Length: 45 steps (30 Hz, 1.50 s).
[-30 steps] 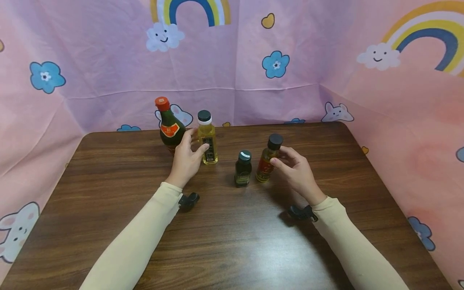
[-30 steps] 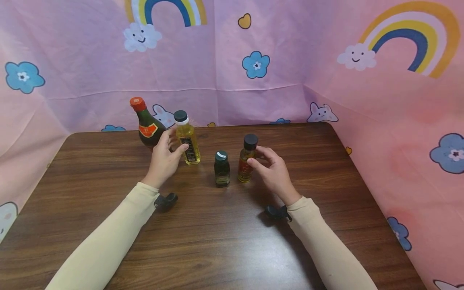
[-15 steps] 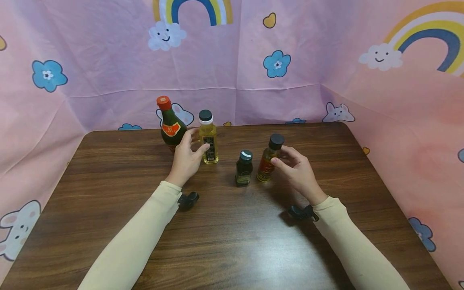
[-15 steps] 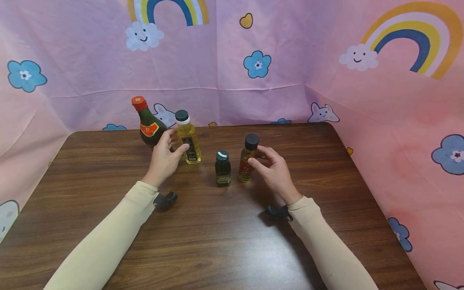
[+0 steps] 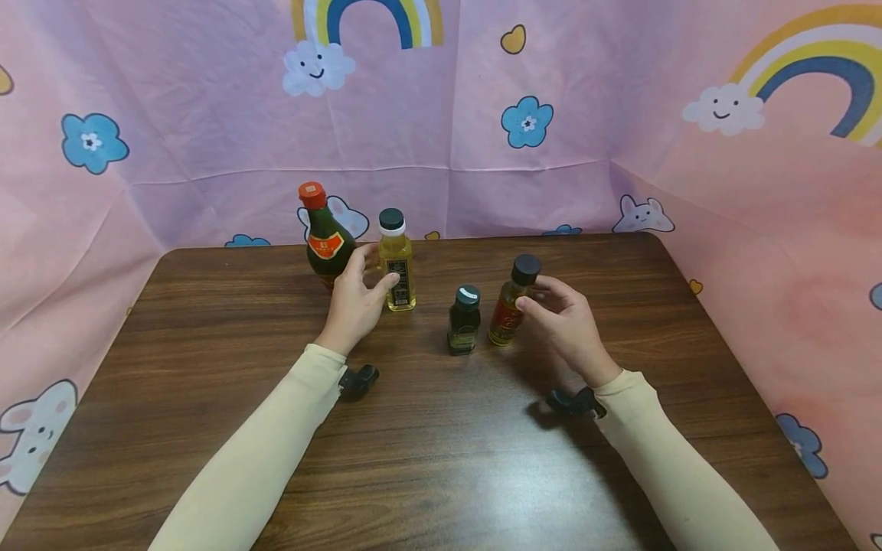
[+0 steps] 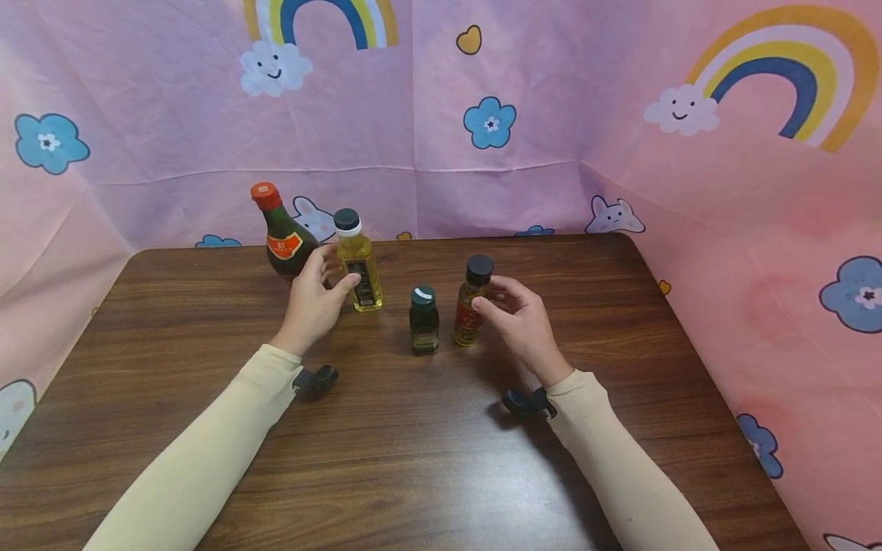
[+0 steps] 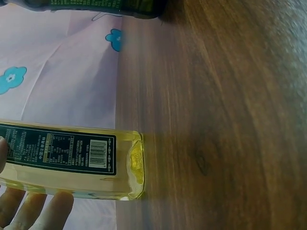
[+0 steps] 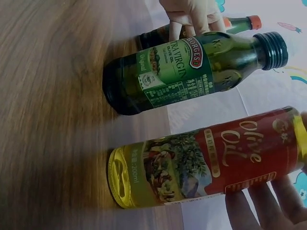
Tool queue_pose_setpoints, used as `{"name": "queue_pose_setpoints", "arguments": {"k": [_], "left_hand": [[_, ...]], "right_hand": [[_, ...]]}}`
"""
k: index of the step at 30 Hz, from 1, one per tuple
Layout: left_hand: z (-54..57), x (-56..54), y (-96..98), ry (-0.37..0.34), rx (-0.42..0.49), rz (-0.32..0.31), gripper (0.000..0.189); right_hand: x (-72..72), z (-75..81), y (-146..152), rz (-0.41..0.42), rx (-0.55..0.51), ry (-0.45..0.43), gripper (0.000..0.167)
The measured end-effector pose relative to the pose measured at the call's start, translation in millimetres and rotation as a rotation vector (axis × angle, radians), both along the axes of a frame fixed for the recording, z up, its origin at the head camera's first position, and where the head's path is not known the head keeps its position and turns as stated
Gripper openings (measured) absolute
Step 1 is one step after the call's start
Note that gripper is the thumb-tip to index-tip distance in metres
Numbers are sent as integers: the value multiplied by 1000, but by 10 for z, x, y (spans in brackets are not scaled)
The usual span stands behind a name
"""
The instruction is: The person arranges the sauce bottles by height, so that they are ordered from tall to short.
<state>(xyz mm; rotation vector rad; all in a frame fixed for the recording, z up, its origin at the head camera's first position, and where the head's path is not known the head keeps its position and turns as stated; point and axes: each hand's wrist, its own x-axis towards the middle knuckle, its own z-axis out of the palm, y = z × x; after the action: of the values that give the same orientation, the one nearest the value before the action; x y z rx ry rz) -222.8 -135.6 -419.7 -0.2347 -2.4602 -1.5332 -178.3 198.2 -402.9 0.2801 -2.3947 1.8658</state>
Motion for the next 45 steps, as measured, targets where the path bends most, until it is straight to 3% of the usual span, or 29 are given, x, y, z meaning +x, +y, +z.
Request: {"name": "queue_pose_setpoints", "arguments": {"k": [22,35,45], "left_hand": [[-32,-27,-16,11,-4,-9,60],[-33,-22,-19,6,-4,-12,61],[-28,4,-22,-4,-3,-13,60]], "right_hand": [[-44,15,62,5,2,102,32],[-241,96,236,-31,14,127,33],[-448,216,169,-19,21,144,33]]}}
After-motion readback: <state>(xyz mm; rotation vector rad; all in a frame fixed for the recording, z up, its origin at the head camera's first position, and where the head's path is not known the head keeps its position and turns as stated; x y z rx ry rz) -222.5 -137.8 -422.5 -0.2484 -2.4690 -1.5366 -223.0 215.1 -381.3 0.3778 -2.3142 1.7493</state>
